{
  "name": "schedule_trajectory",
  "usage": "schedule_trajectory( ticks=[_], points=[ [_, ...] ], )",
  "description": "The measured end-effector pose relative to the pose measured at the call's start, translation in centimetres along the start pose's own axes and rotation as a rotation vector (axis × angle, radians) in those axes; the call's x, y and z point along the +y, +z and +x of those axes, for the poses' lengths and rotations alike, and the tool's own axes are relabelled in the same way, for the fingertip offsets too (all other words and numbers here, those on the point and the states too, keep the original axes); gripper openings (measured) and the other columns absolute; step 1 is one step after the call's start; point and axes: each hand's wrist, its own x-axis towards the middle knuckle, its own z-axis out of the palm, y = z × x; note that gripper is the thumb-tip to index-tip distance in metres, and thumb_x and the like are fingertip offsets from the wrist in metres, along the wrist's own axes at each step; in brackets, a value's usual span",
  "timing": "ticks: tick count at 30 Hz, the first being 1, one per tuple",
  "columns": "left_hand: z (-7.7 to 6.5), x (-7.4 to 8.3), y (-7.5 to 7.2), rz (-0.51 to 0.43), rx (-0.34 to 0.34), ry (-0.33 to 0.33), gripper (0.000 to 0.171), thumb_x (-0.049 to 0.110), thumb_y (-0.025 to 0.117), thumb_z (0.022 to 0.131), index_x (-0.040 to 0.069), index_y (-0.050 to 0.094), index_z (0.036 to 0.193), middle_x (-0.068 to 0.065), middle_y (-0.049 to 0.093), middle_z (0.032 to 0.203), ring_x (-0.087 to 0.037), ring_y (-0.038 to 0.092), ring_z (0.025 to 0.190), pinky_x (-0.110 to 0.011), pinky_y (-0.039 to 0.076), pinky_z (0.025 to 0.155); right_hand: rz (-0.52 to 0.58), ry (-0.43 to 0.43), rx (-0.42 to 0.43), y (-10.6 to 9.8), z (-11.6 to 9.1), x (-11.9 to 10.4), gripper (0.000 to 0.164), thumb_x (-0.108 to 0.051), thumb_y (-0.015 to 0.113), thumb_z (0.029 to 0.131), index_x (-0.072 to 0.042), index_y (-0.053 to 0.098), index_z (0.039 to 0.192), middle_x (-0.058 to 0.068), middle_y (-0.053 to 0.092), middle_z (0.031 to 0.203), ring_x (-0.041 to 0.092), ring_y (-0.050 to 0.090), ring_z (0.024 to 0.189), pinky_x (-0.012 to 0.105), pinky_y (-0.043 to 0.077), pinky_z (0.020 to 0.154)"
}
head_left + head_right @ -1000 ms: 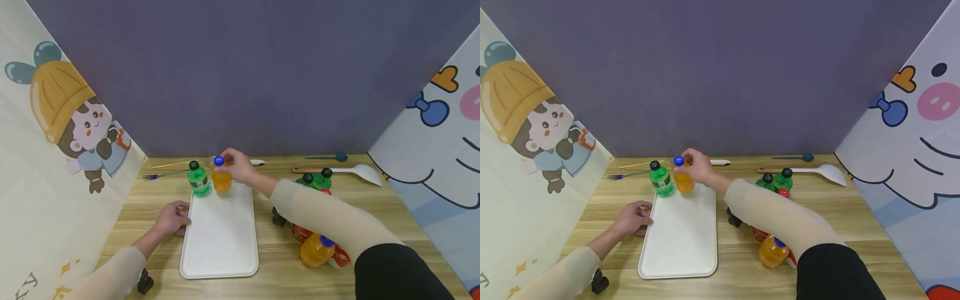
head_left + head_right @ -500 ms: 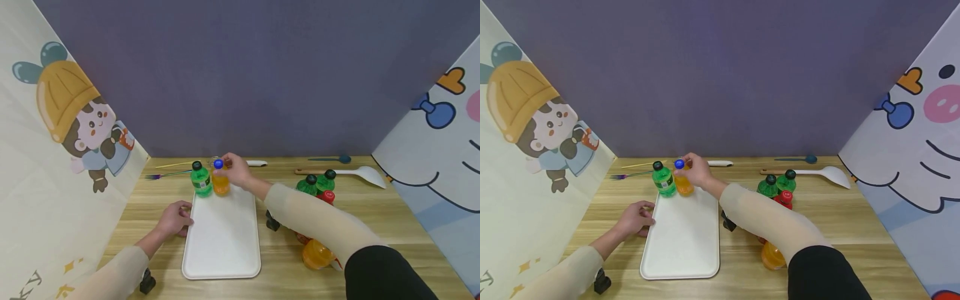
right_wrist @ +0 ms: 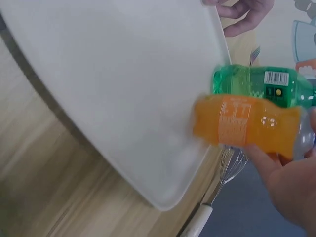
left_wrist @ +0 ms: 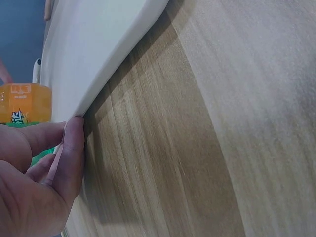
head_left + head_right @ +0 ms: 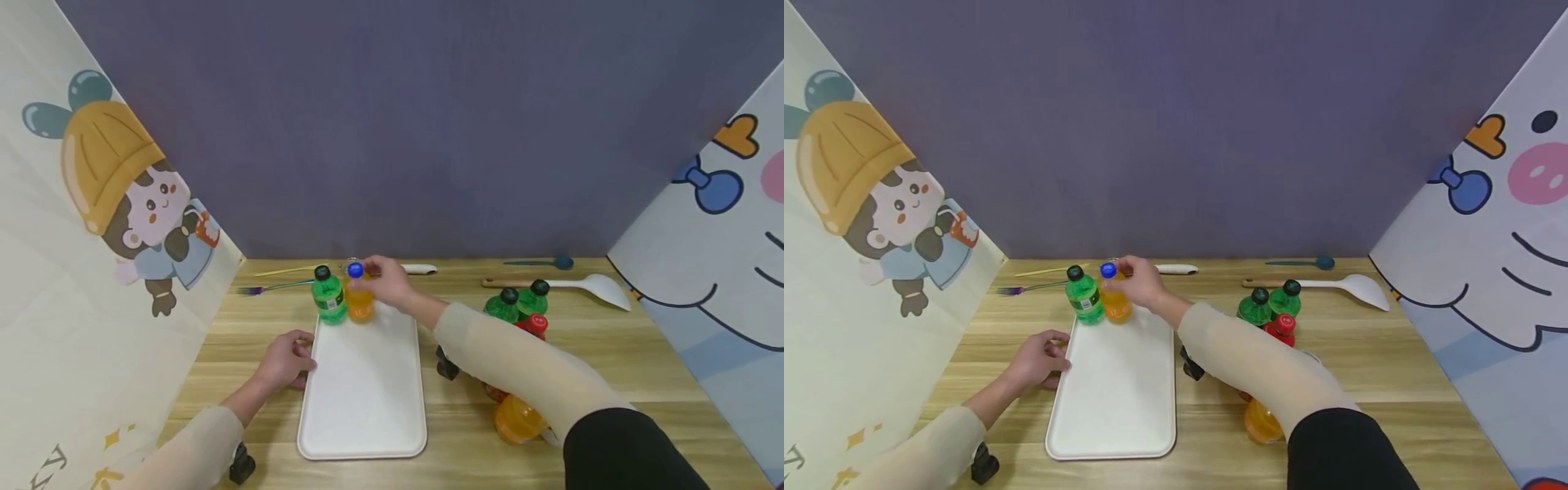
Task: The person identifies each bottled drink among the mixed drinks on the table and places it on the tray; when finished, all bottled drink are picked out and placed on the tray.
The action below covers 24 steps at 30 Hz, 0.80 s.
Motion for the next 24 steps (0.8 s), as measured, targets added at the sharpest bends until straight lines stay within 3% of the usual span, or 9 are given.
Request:
schedule_trajectory(
  ticks=[12, 19, 24],
  points=[
    [-0.2, 0.0, 0.1, 0.014, 0.008, 0.015, 0.058, -0.007, 0.072, 0.085, 0.0, 0.053, 0.14, -0.016, 0.061, 0.098, -0.023, 0.064, 0.074, -0.038, 0.063, 0.054, -0.134, -0.028, -0.237, -3.0, -0.2, -1.0, 0.064, -0.025, 0.082, 0.089, -0.013, 0.055, 0.146, 0.01, 0.06, 0.144, 0.03, 0.056, 0.134, 0.043, 0.053, 0.109],
    [-0.2, 0.0, 0.2, 0.002, 0.009, 0.004, 0.058, -0.008, 0.072, 0.085, 0.0, 0.054, 0.139, -0.015, 0.061, 0.097, -0.023, 0.064, 0.071, -0.038, 0.063, 0.053, -0.183, -0.085, -0.209, -4.9, -0.7, -2.5, 0.072, -0.032, 0.084, 0.087, -0.017, 0.049, 0.149, 0.009, 0.056, 0.147, 0.027, 0.058, 0.13, 0.041, 0.055, 0.107],
    [-0.2, 0.1, 0.1, 0.002, 0.009, 0.004, 0.059, -0.009, 0.072, 0.085, -0.001, 0.053, 0.14, -0.016, 0.061, 0.098, -0.023, 0.064, 0.072, -0.038, 0.063, 0.053, -0.169, -0.159, -0.214, -6.7, -2.0, -4.6, 0.069, -0.036, 0.081, 0.089, -0.018, 0.05, 0.147, 0.008, 0.056, 0.146, 0.026, 0.057, 0.131, 0.041, 0.053, 0.108]
  ],
)
